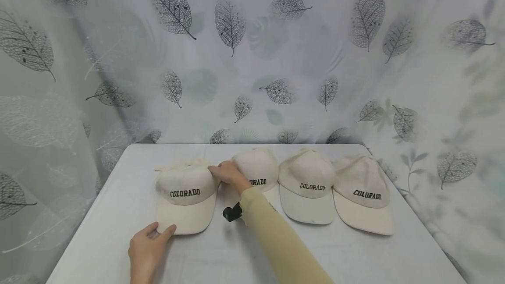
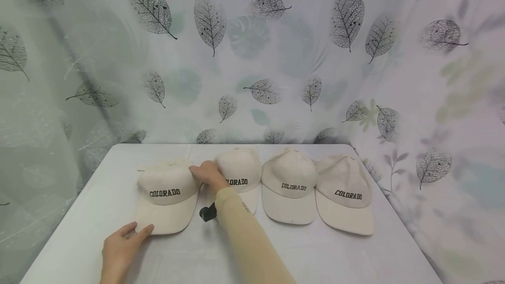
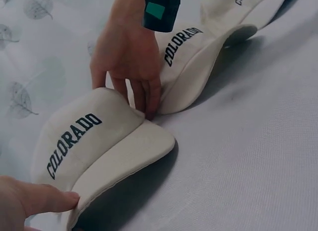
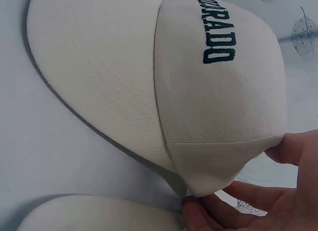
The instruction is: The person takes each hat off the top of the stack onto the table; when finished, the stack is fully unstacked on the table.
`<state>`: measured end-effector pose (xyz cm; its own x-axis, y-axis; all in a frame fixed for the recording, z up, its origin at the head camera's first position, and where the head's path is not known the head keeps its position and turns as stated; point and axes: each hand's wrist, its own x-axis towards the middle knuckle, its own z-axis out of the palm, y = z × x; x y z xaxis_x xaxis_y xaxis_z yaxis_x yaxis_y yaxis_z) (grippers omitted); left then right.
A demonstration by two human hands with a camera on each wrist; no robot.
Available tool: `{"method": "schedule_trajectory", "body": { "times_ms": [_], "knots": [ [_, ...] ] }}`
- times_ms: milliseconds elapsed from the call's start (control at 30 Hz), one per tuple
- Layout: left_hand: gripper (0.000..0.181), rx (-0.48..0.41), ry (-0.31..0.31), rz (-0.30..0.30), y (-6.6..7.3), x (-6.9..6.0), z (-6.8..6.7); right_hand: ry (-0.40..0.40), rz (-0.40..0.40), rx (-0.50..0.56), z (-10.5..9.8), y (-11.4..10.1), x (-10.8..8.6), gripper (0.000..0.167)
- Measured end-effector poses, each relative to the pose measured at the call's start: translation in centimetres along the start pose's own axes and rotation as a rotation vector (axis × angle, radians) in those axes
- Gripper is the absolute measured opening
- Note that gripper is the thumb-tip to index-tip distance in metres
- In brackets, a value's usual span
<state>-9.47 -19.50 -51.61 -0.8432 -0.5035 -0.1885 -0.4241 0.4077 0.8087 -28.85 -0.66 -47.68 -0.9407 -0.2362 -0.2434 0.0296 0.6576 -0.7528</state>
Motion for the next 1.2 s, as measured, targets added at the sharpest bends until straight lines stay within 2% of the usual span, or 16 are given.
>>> {"method": "schedule_trajectory", "body": {
  "times_ms": [233,367,567,733,900,1067,1200],
  "knots": [
    [0.054,-0.042,0.164,-0.028,-0.5,-0.3,0.2,0.015,0.048,0.121,0.6,0.1,-0.1,0.050],
    [0.050,-0.102,0.218,-0.054,-0.8,-0.1,0.1,0.032,0.057,0.170,1.0,0.2,-0.1,0.045],
    [0.062,-0.231,0.190,-0.095,-0.8,0.1,-0.4,0.045,0.052,0.217,1.0,-0.2,-0.2,0.046],
    [0.066,-0.266,0.174,-0.115,-0.7,0.2,-0.5,0.059,0.042,0.197,0.5,-0.9,-0.3,0.049],
    [0.071,-0.296,0.166,-0.083,0.0,0.8,-0.6,0.085,0.027,0.231,-0.5,-1.5,0.0,0.050],
    [0.063,-0.303,0.198,-0.016,1.2,1.6,0.0,0.103,0.043,0.354,-1.8,-1.9,0.4,0.048],
    [0.060,-0.315,0.202,0.020,2.2,2.2,0.7,0.170,-0.019,0.346,-2.6,-2.2,0.7,0.043]
  ]
}}
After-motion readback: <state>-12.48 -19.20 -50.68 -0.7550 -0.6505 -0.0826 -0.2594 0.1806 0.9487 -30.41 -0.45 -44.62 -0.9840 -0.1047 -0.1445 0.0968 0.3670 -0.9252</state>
